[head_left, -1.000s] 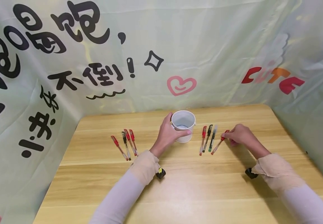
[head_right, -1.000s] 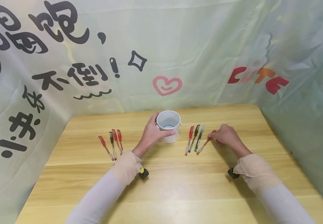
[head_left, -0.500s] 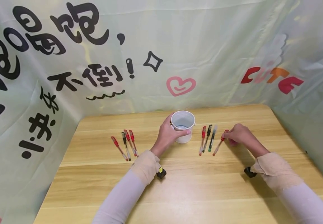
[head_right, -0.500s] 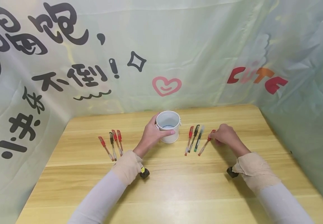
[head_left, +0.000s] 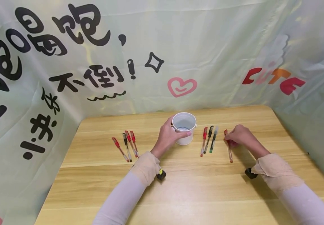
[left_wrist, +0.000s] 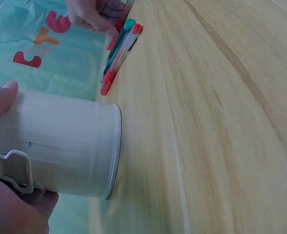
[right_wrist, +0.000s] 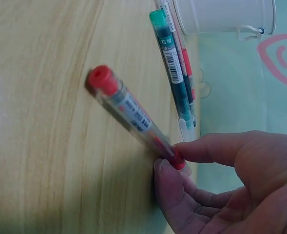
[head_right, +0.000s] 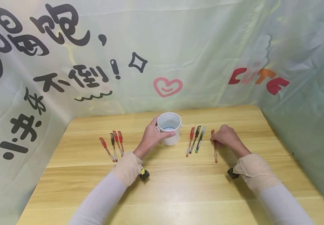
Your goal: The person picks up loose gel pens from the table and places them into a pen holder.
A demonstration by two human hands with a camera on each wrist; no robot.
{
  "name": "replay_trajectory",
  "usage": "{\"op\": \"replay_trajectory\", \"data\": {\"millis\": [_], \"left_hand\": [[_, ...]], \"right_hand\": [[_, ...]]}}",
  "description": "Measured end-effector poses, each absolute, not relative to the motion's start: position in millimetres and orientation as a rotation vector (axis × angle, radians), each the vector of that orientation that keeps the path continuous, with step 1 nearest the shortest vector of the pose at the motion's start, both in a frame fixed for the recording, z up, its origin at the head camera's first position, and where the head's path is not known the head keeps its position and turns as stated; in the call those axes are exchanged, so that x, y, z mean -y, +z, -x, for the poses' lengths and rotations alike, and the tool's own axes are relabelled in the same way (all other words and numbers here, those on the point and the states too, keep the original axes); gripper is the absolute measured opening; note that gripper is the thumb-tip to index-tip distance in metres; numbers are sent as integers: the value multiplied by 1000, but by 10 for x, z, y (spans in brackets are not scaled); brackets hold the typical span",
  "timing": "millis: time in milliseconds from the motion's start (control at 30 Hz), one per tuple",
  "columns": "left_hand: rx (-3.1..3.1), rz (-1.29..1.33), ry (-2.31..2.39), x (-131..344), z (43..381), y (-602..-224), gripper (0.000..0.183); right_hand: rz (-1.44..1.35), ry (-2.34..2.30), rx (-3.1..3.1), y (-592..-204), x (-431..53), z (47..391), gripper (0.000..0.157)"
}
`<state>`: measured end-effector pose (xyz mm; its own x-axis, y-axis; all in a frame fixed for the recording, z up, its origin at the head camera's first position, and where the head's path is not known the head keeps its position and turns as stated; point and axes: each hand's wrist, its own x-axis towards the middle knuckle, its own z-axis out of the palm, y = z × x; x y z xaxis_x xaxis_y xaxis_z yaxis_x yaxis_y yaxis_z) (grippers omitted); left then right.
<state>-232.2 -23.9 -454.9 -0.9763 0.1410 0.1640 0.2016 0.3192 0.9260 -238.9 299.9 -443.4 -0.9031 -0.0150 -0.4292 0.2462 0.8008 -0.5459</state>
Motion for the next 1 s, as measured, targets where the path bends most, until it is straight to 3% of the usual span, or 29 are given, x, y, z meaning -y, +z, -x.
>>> {"op": "replay_trajectory", "data": {"millis": [1000], "left_hand": [[2463, 479, -1817, 309, 2246, -4550, 85]], "right_hand": [[-39, -966, -2749, -4180, -2979, 2236, 27]]}}
